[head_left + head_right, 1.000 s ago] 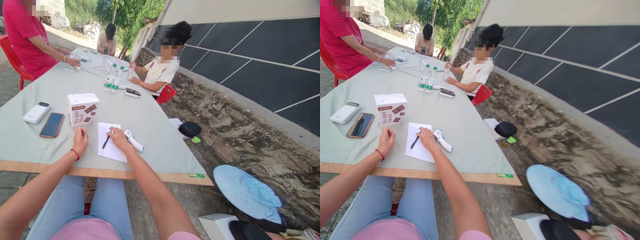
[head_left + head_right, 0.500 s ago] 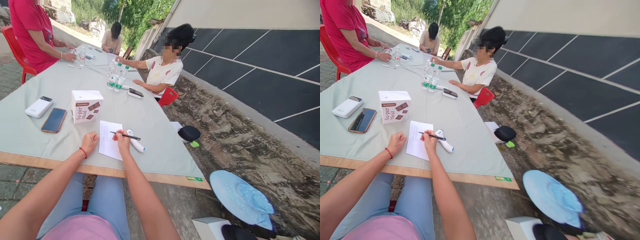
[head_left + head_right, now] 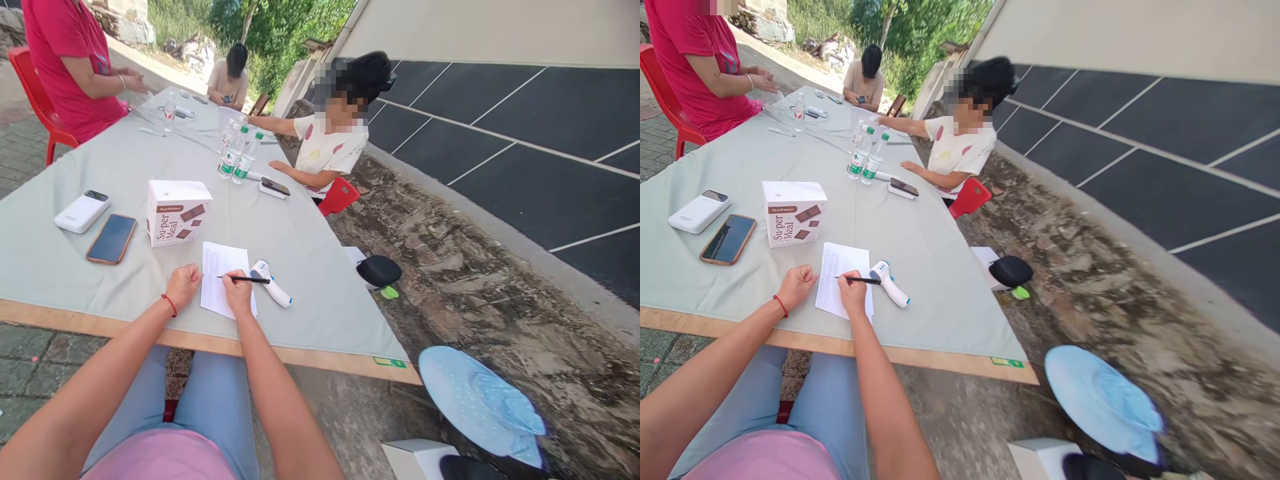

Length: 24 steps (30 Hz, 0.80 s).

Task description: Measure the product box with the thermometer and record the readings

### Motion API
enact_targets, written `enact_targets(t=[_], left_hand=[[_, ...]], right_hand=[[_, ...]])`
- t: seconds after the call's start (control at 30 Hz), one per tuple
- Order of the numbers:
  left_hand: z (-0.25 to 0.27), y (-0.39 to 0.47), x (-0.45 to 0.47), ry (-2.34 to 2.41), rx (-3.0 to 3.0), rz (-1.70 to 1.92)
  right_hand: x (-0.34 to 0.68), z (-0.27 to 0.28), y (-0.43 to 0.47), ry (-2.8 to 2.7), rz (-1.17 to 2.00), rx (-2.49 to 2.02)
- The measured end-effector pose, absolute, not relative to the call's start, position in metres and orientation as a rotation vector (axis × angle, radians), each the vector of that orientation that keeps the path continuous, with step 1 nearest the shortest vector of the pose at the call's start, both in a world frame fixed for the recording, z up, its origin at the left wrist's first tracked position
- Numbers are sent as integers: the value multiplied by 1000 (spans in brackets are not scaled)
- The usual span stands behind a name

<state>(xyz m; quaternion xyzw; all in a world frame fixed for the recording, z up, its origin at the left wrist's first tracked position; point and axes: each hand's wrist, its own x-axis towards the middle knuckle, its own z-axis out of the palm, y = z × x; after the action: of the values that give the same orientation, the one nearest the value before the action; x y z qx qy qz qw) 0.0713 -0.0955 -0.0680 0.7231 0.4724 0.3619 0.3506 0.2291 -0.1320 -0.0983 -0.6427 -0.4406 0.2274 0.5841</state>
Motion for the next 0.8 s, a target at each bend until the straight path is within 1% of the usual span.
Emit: enact_targets(t=[0.8], left_hand=[[-67, -98, 72, 1214, 1862, 932]], right_hand=[[227, -97, -133, -1080, 540, -1532]])
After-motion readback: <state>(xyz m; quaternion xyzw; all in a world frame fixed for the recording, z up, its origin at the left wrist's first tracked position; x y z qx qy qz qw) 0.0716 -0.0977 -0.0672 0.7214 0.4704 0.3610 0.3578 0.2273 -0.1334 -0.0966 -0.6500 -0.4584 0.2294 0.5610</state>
